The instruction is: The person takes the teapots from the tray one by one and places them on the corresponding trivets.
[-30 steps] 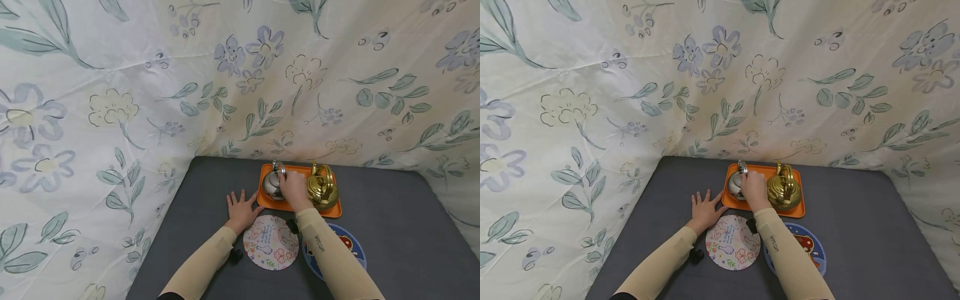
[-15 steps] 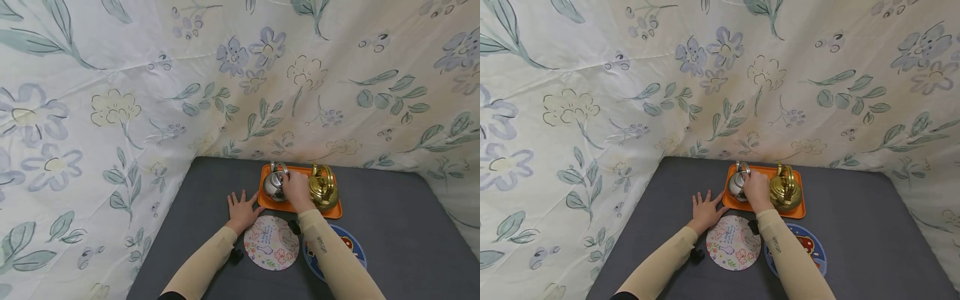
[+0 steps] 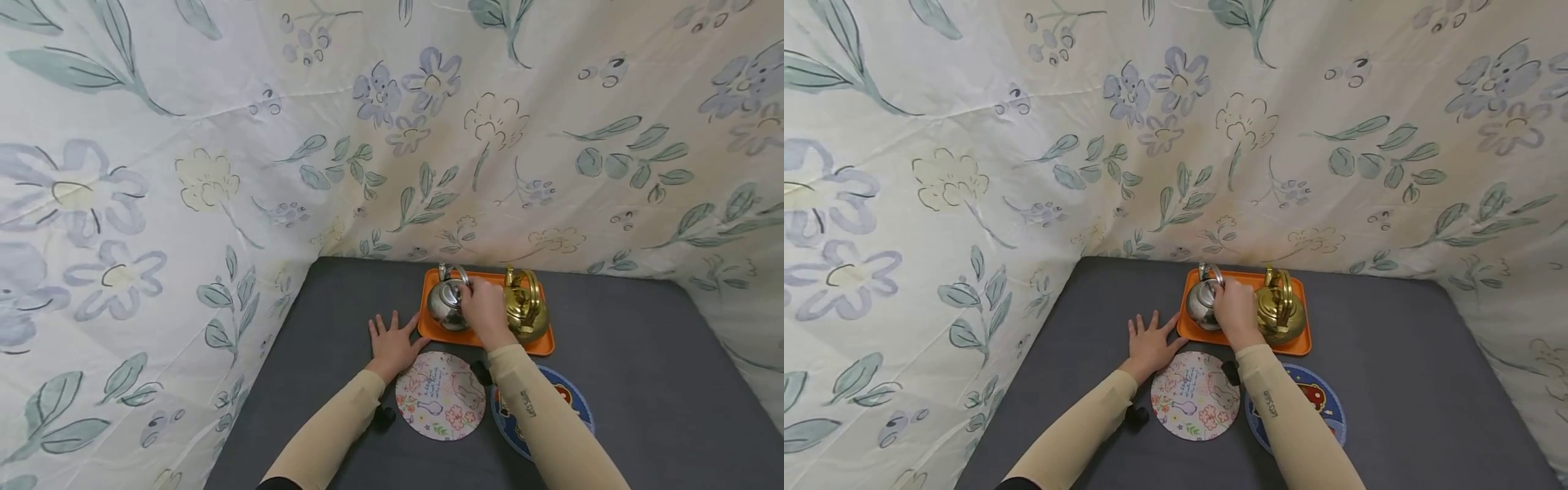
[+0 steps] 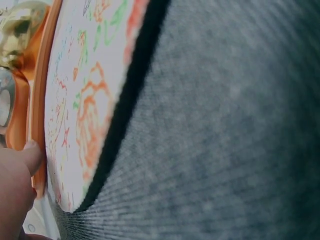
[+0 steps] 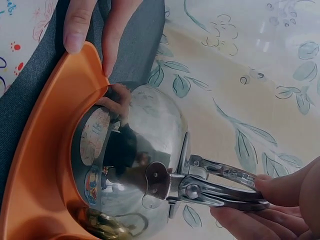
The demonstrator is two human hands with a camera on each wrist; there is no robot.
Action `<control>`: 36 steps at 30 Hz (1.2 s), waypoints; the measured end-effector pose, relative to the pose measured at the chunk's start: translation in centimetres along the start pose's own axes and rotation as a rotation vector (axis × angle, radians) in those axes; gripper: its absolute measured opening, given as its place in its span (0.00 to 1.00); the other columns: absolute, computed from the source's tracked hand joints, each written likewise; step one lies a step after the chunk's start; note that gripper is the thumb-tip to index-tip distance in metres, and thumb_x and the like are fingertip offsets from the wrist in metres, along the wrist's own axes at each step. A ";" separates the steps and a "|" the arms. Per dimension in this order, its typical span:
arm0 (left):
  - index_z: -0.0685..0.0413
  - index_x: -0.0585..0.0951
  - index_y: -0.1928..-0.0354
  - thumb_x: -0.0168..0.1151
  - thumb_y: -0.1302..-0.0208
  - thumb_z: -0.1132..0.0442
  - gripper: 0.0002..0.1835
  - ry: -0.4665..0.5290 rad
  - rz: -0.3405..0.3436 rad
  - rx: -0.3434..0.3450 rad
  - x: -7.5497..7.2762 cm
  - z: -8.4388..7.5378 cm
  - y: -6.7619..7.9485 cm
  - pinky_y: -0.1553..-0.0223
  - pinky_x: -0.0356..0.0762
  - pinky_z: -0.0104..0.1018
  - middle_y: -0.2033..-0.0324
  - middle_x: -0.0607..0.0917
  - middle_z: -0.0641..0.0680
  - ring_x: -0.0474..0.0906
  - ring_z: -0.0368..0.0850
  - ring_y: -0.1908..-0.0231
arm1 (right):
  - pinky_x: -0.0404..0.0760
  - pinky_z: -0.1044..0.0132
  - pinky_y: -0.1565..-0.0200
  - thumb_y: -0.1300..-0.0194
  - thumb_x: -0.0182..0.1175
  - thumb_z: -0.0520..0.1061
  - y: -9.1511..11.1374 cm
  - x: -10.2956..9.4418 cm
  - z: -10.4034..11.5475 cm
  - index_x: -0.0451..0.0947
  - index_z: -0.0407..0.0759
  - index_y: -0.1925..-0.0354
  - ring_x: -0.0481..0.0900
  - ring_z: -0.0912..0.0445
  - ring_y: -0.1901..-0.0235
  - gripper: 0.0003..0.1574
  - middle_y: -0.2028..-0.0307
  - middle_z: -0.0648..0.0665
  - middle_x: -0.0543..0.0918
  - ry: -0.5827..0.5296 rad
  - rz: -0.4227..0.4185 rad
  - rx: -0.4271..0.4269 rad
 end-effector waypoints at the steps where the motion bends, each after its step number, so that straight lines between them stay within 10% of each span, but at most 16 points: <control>1: 0.19 0.55 0.22 0.44 0.32 0.25 0.38 0.004 -0.003 0.003 -0.1 0.0 -0.1 0.27 0.40 0.70 0.23 0.59 0.60 0.47 0.78 0.26 | 0.81 0.50 0.74 0.29 0.62 0.43 0.0 -0.1 0.0 0.85 0.31 0.65 0.83 0.43 0.76 0.15 0.74 0.35 0.86 -0.004 -0.006 -0.001; 36: 0.20 0.57 0.23 0.46 0.31 0.27 0.37 0.046 -0.013 -0.007 0.2 0.1 0.0 0.27 0.37 0.71 0.22 0.57 0.61 0.44 0.77 0.25 | 0.74 0.59 0.80 0.30 0.64 0.44 1.8 -2.1 1.5 0.83 0.33 0.66 0.76 0.52 0.84 0.13 0.79 0.40 0.83 -0.006 -0.009 -0.047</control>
Point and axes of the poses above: each hand's wrist, its own y-axis away from the middle knuckle, its own x-axis out of the palm, z = x × y, the point moved 8 cm from there along -y, towards the middle knuckle
